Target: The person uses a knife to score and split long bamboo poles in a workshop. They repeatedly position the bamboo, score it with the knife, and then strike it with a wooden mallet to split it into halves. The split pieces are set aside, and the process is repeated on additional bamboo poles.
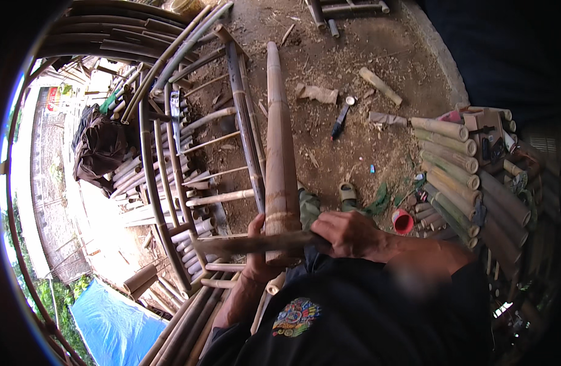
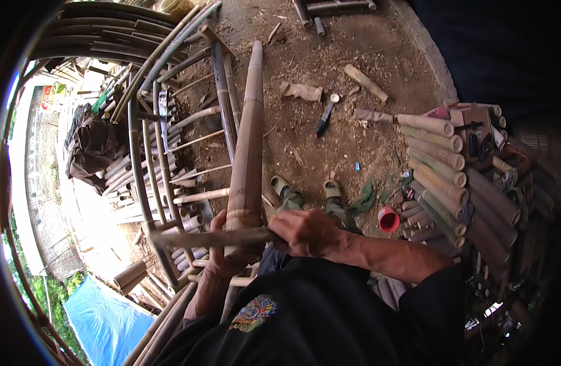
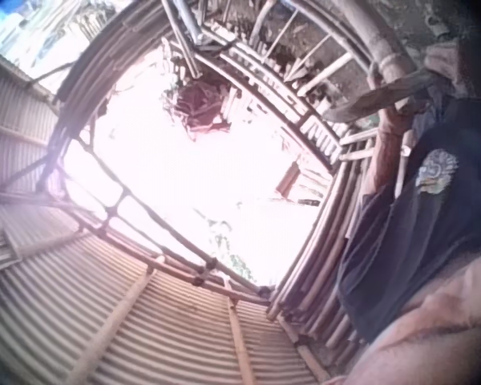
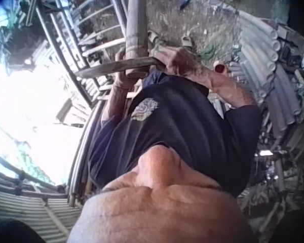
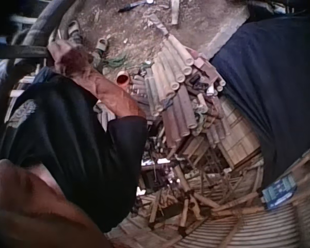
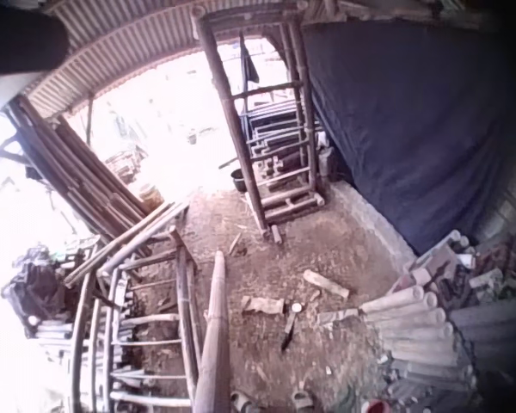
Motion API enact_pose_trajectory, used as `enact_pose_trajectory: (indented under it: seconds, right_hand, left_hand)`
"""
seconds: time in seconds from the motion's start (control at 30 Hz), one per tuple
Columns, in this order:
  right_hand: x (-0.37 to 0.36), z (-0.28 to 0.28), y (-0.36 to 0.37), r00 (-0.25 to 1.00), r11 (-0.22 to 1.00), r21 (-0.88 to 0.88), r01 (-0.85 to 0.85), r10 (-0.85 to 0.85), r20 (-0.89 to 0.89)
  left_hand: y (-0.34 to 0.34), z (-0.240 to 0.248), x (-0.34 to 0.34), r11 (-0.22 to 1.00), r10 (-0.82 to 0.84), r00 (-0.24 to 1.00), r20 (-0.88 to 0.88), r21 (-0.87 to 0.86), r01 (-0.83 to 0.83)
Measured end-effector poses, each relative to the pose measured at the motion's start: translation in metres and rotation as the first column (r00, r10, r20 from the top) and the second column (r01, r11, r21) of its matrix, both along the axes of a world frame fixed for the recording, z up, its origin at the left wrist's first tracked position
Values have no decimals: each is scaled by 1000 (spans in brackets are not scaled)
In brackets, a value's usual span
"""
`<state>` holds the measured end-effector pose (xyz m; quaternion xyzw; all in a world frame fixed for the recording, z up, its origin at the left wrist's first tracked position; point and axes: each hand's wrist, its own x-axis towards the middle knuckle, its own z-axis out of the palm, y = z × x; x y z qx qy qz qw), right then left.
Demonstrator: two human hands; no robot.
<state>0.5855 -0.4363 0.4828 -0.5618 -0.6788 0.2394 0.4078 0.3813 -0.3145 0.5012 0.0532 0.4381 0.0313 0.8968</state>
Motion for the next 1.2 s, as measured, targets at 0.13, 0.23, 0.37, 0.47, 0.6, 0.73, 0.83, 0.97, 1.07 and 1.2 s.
enact_pose_trajectory:
  seconds: [0.13, 0.23, 0.37, 0.47, 0.6, 0.73, 0.83, 0.97, 1.07, 1.2]
  right_hand:
    - [13, -36, 4, 977, 913, -346, 214, -201, 75]
    - [0, -9, 4, 995, 994, -69, 88, -92, -48]
    - [11, -23, 9, 984, 970, -170, 175, -170, 44]
    - [5, -28, -2, 992, 981, -147, 124, -119, 42]
    - [7, -27, 7, 992, 993, -9, 114, -113, 47]
    - [0, -26, 5, 997, 997, -42, 65, -63, 47]
    - [-3, -21, 8, 990, 995, -60, 82, -74, 121]
    - [-4, -26, 7, 999, 997, -80, 12, -8, 49]
    - [-8, -24, 14, 994, 997, -25, 73, -71, 86]
    - [-5, -17, 19, 996, 994, -105, 15, -6, 91]
  left_hand:
    - [-9, 4, 14, 992, 124, 981, -150, -11, -127]
    - [-13, -3, 9, 996, 83, 989, -121, 24, -81]
    - [-15, -11, -3, 991, 134, 983, 125, -29, -132]
    - [-8, 4, 12, 1000, 17, 1000, -12, -9, -17]
    - [-8, -8, -5, 996, 81, 984, 157, 14, -84]
    - [-8, -14, -18, 997, 32, 999, -18, 70, -30]
    - [-5, -12, -13, 996, 83, 996, 26, -24, -83]
    - [-1, -19, -15, 996, 82, 994, 70, -30, -80]
    - [-6, -20, -22, 983, 161, 940, 301, -136, -124]
    - [-16, -3, -15, 780, -12, 987, -158, 616, 109]
